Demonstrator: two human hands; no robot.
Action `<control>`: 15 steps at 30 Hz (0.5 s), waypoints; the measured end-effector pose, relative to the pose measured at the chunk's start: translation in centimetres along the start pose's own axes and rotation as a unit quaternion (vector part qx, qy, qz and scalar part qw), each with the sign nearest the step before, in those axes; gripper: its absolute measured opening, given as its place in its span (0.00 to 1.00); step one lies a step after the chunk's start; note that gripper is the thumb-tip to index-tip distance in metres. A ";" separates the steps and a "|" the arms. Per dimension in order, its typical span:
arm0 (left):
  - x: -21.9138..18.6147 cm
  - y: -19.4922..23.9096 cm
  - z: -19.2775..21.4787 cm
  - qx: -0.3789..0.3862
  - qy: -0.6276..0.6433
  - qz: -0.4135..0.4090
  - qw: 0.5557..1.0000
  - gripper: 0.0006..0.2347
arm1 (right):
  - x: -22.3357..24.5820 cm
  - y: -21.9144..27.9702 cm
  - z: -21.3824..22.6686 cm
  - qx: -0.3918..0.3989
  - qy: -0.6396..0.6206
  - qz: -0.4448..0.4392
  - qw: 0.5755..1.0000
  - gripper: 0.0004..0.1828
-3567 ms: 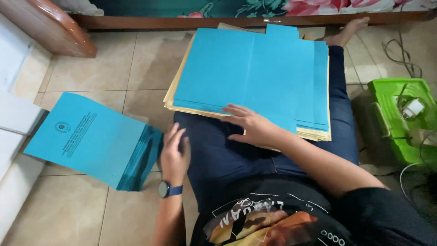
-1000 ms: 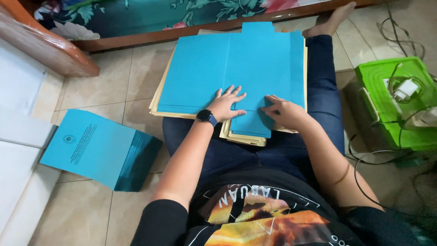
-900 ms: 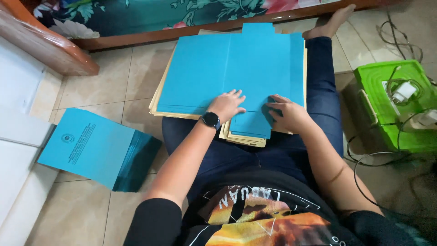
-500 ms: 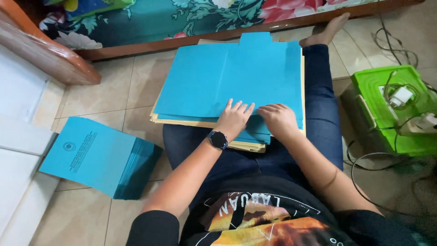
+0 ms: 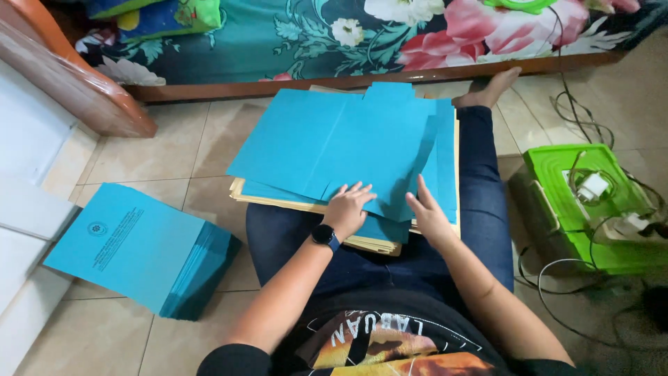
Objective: Assembling blue paper folders by picking them up and stacking them neatly on the floor.
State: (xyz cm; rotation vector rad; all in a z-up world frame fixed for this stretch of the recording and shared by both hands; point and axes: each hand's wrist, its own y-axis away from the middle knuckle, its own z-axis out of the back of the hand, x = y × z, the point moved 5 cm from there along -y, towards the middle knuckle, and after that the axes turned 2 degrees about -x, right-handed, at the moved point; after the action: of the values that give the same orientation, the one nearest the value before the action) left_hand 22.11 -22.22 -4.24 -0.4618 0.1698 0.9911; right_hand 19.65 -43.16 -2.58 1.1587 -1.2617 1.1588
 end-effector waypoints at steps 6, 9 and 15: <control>-2.5 0.1 -1.1 0.072 -0.056 -0.036 0.995 0.27 | 2.1 1.8 -3.6 0.167 0.323 0.048 0.930 0.36; -3.0 0.4 -1.0 0.107 -0.042 -0.052 0.992 0.32 | -0.7 0.1 -2.7 0.138 0.574 0.157 0.791 0.32; -3.7 1.2 0.2 0.112 0.005 -0.056 0.992 0.32 | -2.2 -0.6 -1.3 0.177 0.636 0.103 0.744 0.33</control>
State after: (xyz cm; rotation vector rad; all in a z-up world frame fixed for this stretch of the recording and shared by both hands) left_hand 19.08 -24.44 -3.17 -0.2679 0.2588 0.8475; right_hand 20.34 -41.85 -4.74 0.2066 -0.0694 1.8936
